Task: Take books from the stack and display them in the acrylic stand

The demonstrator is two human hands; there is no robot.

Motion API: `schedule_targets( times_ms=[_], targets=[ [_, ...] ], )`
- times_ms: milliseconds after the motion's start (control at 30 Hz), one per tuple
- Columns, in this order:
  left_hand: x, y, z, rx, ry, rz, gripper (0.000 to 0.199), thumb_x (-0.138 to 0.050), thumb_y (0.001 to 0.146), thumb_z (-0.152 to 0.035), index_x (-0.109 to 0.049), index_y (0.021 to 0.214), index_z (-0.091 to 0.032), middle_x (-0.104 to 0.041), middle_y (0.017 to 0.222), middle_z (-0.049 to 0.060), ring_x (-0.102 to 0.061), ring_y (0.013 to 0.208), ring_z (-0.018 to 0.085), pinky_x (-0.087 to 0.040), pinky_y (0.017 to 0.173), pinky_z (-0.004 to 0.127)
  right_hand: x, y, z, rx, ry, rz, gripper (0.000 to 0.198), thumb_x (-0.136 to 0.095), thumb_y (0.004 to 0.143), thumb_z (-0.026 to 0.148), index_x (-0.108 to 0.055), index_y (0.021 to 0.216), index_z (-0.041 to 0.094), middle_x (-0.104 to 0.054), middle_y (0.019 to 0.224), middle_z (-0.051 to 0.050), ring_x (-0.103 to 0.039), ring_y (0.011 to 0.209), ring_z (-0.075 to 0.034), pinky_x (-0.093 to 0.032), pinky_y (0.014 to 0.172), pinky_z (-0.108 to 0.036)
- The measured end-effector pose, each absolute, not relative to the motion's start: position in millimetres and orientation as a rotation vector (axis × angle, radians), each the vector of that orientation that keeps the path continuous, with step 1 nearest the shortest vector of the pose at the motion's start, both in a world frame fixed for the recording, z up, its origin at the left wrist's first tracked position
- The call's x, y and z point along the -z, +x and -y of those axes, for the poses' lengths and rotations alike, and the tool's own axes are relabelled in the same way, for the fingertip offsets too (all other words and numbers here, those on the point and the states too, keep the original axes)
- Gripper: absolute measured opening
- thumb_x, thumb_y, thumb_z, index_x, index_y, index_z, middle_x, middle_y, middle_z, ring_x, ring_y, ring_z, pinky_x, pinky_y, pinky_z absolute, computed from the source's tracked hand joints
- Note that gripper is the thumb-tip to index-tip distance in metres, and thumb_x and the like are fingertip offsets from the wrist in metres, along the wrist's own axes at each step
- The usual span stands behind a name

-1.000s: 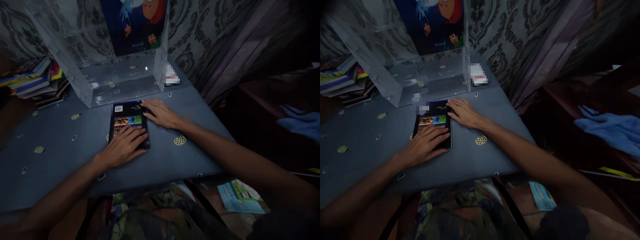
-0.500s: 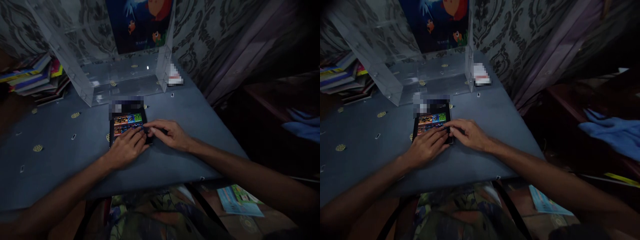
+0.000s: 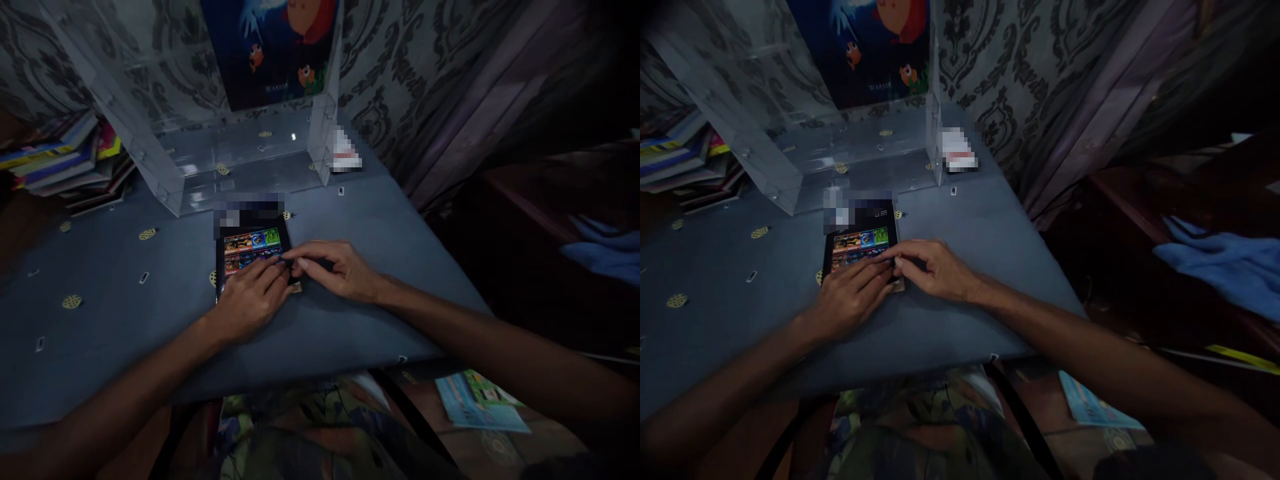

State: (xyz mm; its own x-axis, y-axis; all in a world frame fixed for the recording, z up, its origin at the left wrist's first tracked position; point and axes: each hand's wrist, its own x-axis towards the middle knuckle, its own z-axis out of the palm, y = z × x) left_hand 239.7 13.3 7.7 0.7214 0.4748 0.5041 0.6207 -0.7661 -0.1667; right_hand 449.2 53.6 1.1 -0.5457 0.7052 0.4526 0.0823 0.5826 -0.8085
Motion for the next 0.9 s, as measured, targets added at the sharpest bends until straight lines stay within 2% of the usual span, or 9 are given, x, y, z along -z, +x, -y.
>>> schedule_targets(
  times_ms=[200,433,633,733,900],
  targets=[
    [-7,238,-12,0.575,-2.62,0.863,0.024,-0.049,0.102,-0.024,-0.07,0.101,-0.013,-0.076,0.101,0.009,-0.071,0.107,0.023,-0.059,0.091,0.035,-4,452,-54,-0.993,-0.57,2.051,0.024,-0.052,0.096,0.019,-0.073,0.107,0.017,-0.071,0.08,-0.002,-0.068,0.073,-0.013,-0.055,0.07,-0.026],
    [-6,237,-11,0.607,-2.69,0.9,0.023,-0.053,0.1,-0.027,-0.069,0.103,-0.011,-0.074,0.105,0.012,-0.069,0.11,0.026,-0.059,0.092,0.038,-5,453,-53,-0.664,-0.466,2.257,0.022,-0.052,0.096,0.018,-0.072,0.1,0.014,-0.07,0.077,-0.006,-0.064,0.074,-0.017,-0.053,0.071,-0.031],
    [-16,230,-15,0.655,-2.87,1.127,0.026,-0.05,0.1,-0.03,-0.068,0.112,-0.017,-0.072,0.114,0.01,-0.068,0.105,0.023,-0.057,0.09,0.04,-4,452,-53,-0.593,-0.441,2.263,0.021,-0.051,0.097,0.018,-0.072,0.102,0.016,-0.071,0.078,-0.006,-0.064,0.076,-0.017,-0.055,0.073,-0.031],
    [-18,226,-27,0.678,-2.945,1.2,0.029,-0.051,0.099,-0.028,-0.066,0.121,-0.018,-0.069,0.123,0.01,-0.064,0.114,0.023,-0.053,0.098,0.043,-5,452,-52,-0.586,-0.404,2.266,0.021,-0.051,0.096,0.016,-0.072,0.097,0.015,-0.072,0.076,-0.005,-0.064,0.075,-0.017,-0.055,0.071,-0.03],
    [-10,223,-70,0.575,-2.907,1.237,0.038,-0.05,0.1,-0.03,-0.058,0.136,-0.019,-0.061,0.139,0.013,-0.058,0.127,0.025,-0.047,0.106,0.048,-6,450,-51,-0.599,-0.383,2.282,0.017,-0.054,0.097,0.017,-0.071,0.098,0.015,-0.072,0.077,-0.006,-0.065,0.077,-0.017,-0.056,0.07,-0.031]
  ],
)
